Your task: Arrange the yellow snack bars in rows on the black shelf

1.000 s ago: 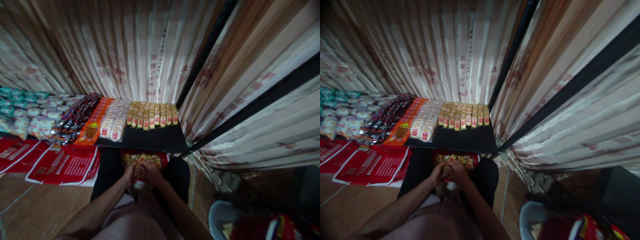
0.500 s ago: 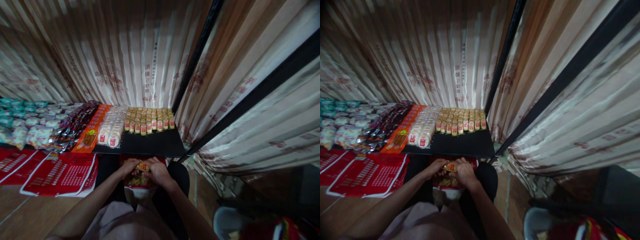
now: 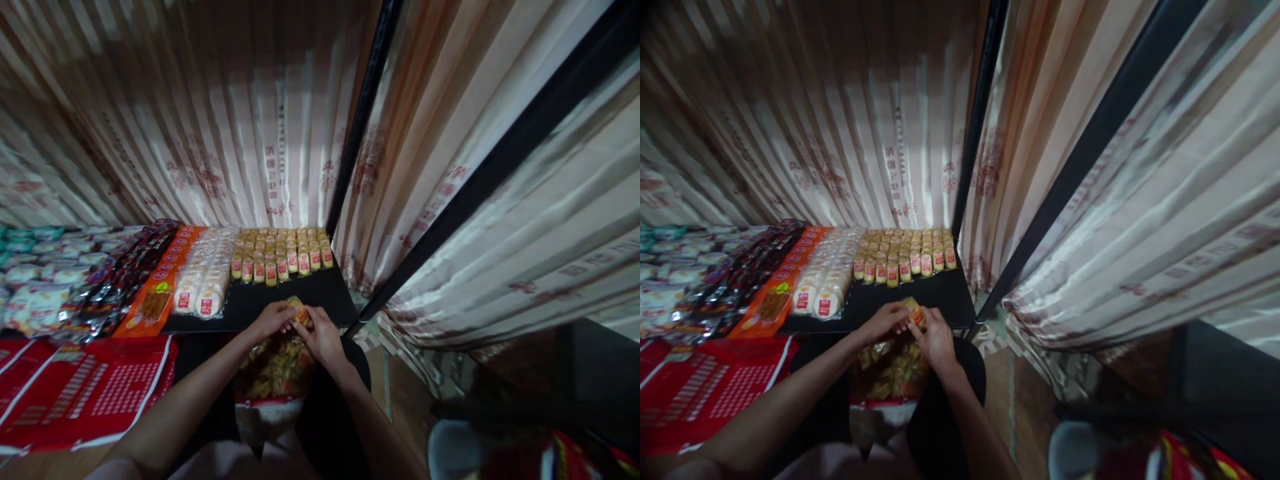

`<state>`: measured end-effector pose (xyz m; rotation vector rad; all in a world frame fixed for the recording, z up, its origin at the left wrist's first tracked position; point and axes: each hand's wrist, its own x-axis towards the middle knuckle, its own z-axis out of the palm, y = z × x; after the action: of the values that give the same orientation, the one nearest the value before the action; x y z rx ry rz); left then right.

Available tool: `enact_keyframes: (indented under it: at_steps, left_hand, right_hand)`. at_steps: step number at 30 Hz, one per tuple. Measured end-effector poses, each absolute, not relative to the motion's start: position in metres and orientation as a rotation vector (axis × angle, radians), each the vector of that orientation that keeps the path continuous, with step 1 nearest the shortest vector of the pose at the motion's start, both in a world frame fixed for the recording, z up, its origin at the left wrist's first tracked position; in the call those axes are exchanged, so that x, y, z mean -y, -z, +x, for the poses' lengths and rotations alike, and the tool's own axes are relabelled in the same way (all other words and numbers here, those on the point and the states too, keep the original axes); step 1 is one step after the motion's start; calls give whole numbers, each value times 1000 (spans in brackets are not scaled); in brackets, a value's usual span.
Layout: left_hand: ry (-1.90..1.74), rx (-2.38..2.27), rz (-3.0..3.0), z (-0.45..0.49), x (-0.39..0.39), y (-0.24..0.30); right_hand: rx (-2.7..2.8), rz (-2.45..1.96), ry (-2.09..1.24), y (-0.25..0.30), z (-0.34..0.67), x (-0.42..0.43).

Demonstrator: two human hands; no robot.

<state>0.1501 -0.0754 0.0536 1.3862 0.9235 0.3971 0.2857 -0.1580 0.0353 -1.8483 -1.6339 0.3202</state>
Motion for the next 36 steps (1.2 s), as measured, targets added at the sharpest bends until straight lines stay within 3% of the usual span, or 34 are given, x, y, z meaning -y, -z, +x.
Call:
enact_keyframes:
  at_steps: [19,36]
  left_hand:
    - [-625,-1008,1413,258,34,-35]
    - [-783,-1019,1696,266,19,-28]
  right_hand:
    - [1189,-2061,-71,-1,358,60]
    - [1030,-1896,-205,6,355,45]
